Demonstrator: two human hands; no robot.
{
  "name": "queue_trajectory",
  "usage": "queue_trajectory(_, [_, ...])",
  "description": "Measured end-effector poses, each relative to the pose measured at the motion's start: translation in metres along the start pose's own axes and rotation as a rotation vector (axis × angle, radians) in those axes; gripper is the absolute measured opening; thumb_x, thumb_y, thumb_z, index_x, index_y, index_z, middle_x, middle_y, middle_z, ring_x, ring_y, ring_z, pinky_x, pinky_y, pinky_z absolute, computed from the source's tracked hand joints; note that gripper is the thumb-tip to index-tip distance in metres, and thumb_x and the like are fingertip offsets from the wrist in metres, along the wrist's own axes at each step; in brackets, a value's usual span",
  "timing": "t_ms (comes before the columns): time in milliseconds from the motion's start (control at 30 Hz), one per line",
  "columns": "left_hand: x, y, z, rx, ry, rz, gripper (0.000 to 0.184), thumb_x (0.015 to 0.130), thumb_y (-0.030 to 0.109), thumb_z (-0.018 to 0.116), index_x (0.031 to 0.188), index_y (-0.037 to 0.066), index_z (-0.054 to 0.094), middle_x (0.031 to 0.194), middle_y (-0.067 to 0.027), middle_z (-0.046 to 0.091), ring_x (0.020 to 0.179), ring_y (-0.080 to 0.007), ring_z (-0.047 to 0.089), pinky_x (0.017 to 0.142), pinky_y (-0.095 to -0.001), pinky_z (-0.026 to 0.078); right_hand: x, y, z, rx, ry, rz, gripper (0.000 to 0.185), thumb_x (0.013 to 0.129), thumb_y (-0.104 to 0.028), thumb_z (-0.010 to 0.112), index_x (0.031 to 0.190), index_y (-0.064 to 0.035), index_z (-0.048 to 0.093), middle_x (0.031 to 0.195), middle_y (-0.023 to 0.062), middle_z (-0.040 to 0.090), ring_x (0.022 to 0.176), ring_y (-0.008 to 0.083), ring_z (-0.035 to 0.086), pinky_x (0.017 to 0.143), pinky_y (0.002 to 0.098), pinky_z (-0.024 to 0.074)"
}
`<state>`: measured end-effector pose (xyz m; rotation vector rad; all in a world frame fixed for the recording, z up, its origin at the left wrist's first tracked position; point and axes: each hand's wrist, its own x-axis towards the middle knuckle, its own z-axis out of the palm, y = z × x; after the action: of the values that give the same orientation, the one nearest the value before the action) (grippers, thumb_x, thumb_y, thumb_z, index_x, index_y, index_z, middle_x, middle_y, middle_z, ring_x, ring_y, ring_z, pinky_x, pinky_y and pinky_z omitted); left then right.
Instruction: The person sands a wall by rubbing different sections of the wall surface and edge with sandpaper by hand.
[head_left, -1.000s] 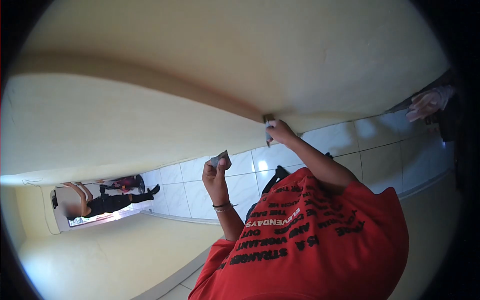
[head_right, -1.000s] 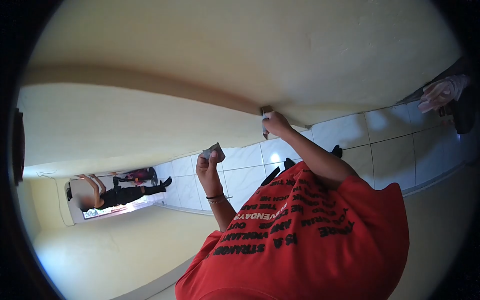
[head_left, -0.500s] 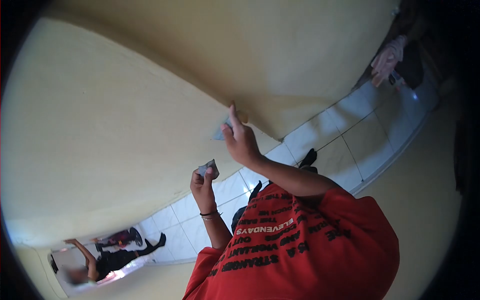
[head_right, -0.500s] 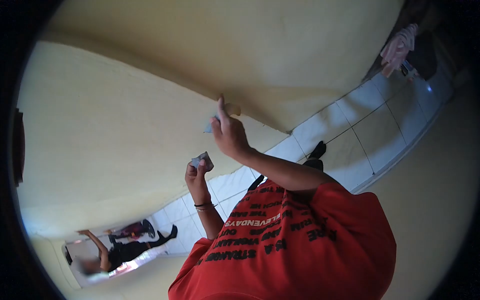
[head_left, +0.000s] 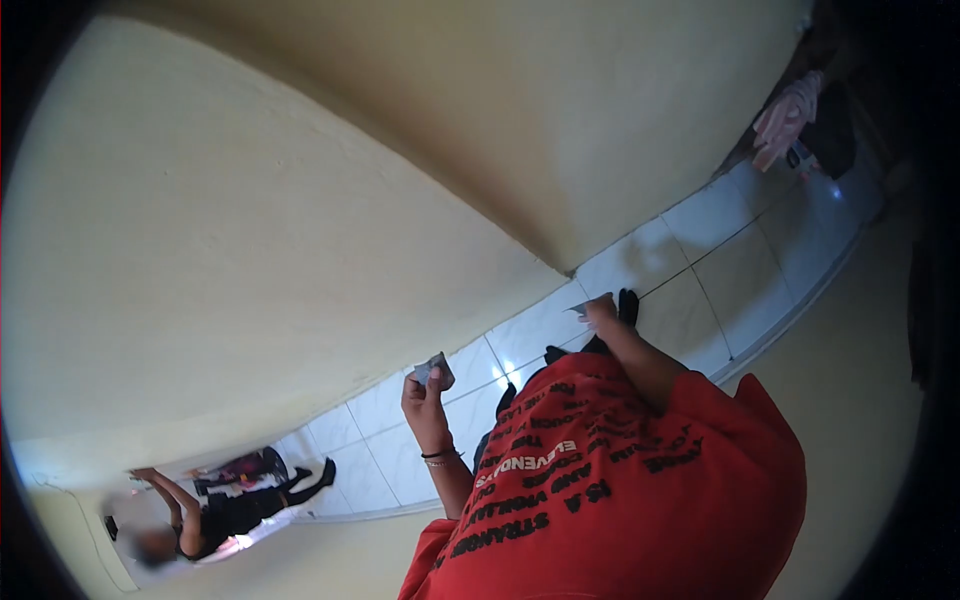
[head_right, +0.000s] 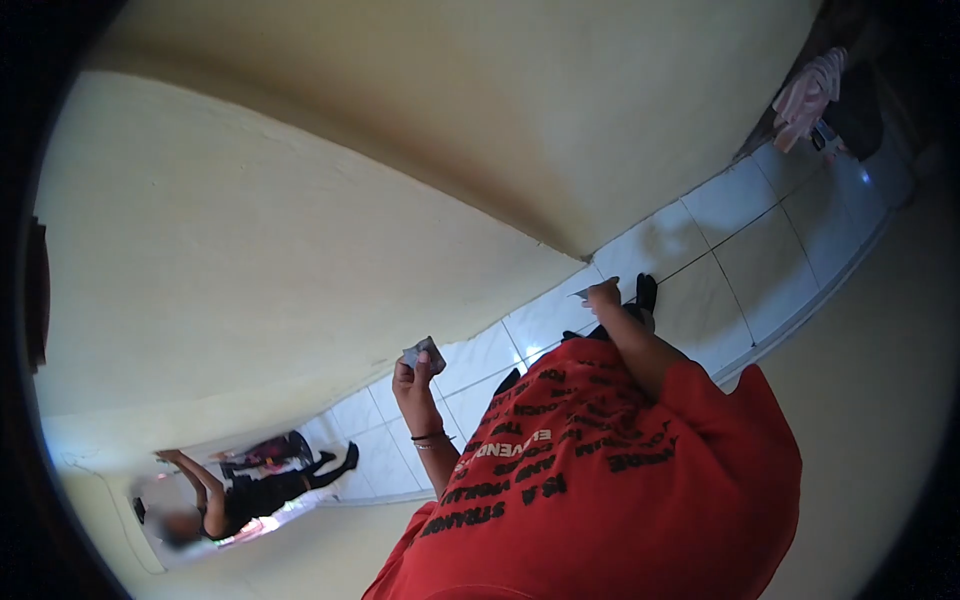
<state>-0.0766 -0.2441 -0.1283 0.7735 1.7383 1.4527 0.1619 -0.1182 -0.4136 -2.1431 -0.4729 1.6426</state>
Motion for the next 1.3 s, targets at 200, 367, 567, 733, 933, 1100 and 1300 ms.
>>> queue_trajectory(200, [-0.006,0.009,0.010,-0.009,0.103,0.062,0.011,0.082,0.015,0.056,0.085,0.004,0.055,0.081,-0.0012,0.057,0.074,-0.0080,0.051,0.069,-0.0235,0.043,-0.023,-0.031,-0.046,0.215,-0.296,0.112,0.036,0.077,-0.019,0.056,0.110,-0.0063,0.048,0.092,0.0055,0.060,0.083,0.0225,0.060,0.071,0.0352,0.0463])
queue_trajectory(367, [0.004,0.030,0.055,-0.067,0.042,0.069,0.014,0.082,0.015,0.058,0.086,0.002,0.054,0.079,-0.0018,0.057,0.072,-0.0074,0.051,0.066,-0.0220,0.042,-0.101,-0.119,-0.067,0.260,-0.631,-0.298,0.034,0.077,-0.030,0.061,0.104,-0.0101,0.054,0.096,0.0042,0.058,0.084,0.0197,0.058,0.071,0.0331,0.0440])
queue_trajectory(567, [0.018,0.055,0.133,-0.153,-0.174,0.127,0.017,0.081,0.015,0.060,0.087,0.000,0.053,0.076,-0.0024,0.057,0.069,-0.0075,0.052,0.066,-0.0213,0.043,-0.121,-0.194,-0.128,0.527,-0.761,-0.520,0.036,0.076,-0.029,0.063,0.105,-0.0106,0.052,0.099,0.0025,0.056,0.088,0.0148,0.053,0.071,0.0348,0.0443])
queue_trajectory(733, [0.017,0.069,0.151,0.025,-0.118,0.182,0.019,0.080,0.017,0.062,0.084,0.001,0.052,0.072,-0.0008,0.056,0.064,-0.0052,0.050,0.059,-0.0183,0.040,-0.119,-0.207,-0.166,0.749,-0.901,-0.416,0.040,0.073,-0.022,0.065,0.108,-0.0091,0.049,0.099,0.0051,0.055,0.092,0.0186,0.052,0.072,0.0401,0.0442])
queue_trajectory(933, [0.006,0.045,0.153,0.046,-0.093,0.069,0.021,0.079,0.019,0.062,0.084,0.001,0.052,0.074,-0.0021,0.059,0.059,-0.0031,0.045,0.053,-0.0168,0.036,-0.117,-0.190,-0.146,0.629,-0.954,-0.371,0.041,0.072,-0.014,0.060,0.111,-0.0066,0.048,0.099,0.0074,0.055,0.090,0.0224,0.054,0.073,0.0426,0.0458])
queue_trajectory(1100, [-0.003,0.039,0.125,0.014,-0.068,0.083,0.020,0.081,0.018,0.059,0.088,0.001,0.050,0.078,-0.0062,0.062,0.057,-0.0035,0.044,0.052,-0.0171,0.036,-0.139,-0.155,-0.121,0.530,-1.107,-0.317,0.040,0.075,-0.016,0.056,0.112,-0.0043,0.046,0.099,0.0110,0.056,0.086,0.0255,0.057,0.070,0.0426,0.0478])
queue_trajectory(1300, [-0.005,0.028,0.085,0.049,-0.035,0.134,0.020,0.082,0.020,0.058,0.084,0.001,0.051,0.076,-0.0053,0.061,0.057,-0.0041,0.045,0.051,-0.0177,0.036,-0.155,-0.118,-0.089,0.542,-1.105,0.005,0.034,0.085,-0.030,0.048,0.106,-0.0047,0.049,0.098,0.0134,0.058,0.084,0.0284,0.057,0.072,0.0424,0.0462])
